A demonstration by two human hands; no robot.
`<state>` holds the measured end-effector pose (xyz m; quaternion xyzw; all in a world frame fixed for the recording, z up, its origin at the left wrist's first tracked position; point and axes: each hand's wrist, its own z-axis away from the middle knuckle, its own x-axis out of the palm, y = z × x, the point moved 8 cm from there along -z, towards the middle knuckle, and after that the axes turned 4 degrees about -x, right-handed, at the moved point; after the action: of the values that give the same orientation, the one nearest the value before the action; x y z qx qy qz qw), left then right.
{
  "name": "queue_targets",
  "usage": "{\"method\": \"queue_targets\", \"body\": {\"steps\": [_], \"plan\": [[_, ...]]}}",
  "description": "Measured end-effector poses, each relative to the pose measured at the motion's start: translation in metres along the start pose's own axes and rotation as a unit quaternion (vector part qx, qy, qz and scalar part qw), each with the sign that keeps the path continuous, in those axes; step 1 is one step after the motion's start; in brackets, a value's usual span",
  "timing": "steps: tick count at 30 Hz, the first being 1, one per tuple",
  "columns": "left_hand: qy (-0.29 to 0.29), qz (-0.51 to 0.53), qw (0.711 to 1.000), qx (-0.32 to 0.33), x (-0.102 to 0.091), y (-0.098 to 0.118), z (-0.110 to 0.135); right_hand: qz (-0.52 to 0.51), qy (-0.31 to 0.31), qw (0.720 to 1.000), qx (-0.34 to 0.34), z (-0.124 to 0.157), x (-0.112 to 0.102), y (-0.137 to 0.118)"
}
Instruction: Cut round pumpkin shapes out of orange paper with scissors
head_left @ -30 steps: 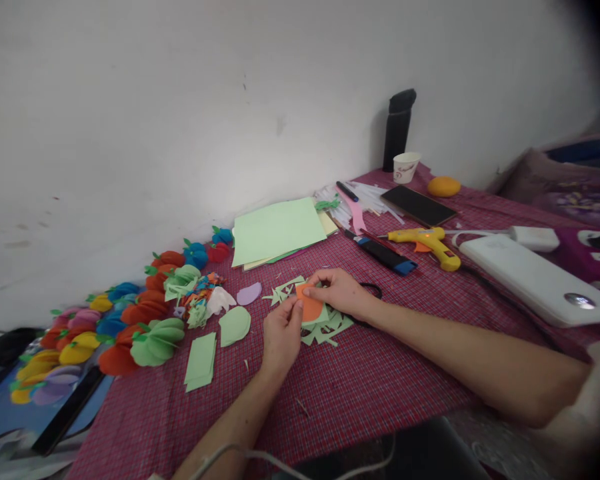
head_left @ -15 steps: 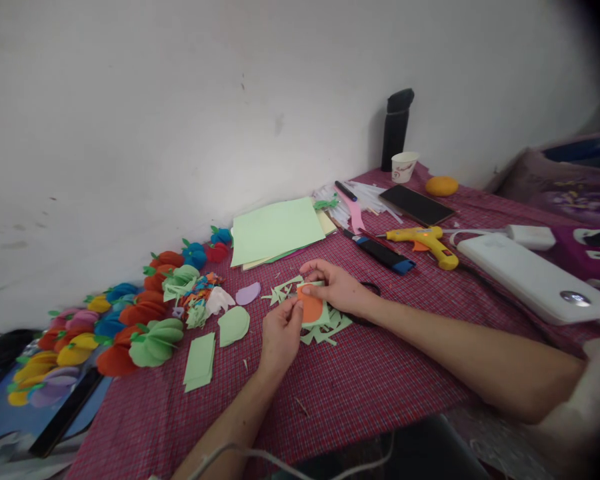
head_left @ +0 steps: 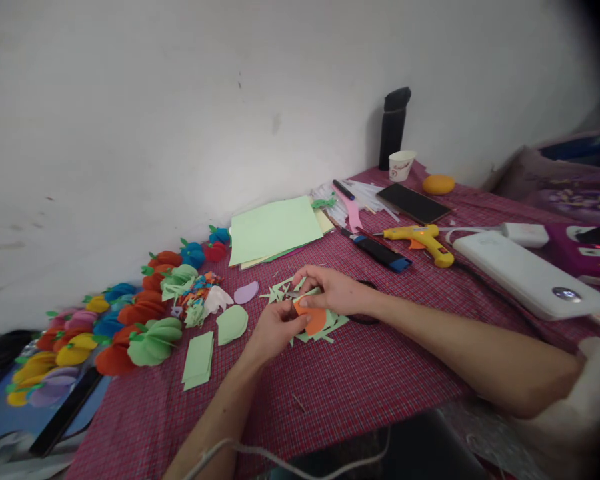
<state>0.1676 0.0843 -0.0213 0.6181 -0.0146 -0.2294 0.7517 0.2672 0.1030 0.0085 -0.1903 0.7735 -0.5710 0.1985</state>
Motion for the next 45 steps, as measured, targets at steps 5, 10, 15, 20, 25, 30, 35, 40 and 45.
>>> {"method": "queue_targets", "body": {"steps": [5,10,15,20,25,30,35,40,45], "plan": [[0.007,0.051,0.999,0.007,0.005,0.005,0.002,-0.005,0.039,0.999,0.013,0.000,-0.001,0.000],[0.091,0.145,0.985,0.007,-0.008,0.012,0.007,-0.075,0.094,0.989,0.082,0.002,-0.006,0.012],[0.136,0.201,0.969,0.043,-0.018,0.012,0.006,-0.085,0.068,0.980,0.168,0.009,0.004,0.030],[0.140,0.223,0.964,0.043,-0.017,0.007,0.005,-0.075,0.078,0.978,0.180,0.011,0.005,0.032],[0.126,0.234,0.963,0.054,-0.015,0.009,0.005,-0.092,0.074,0.978,0.173,0.010,0.005,0.029],[0.117,0.223,0.967,0.048,-0.016,0.011,0.006,-0.088,0.055,0.981,0.165,0.009,0.006,0.028],[0.086,0.171,0.981,0.029,-0.017,0.011,0.005,-0.021,0.019,0.990,0.140,0.008,0.006,0.020],[0.041,0.105,0.994,-0.004,-0.017,0.010,0.005,0.114,-0.030,0.989,0.088,0.006,0.005,0.013],[0.049,0.095,0.994,-0.007,-0.017,0.013,0.006,0.123,-0.030,0.988,0.089,0.007,0.005,0.014]]}}
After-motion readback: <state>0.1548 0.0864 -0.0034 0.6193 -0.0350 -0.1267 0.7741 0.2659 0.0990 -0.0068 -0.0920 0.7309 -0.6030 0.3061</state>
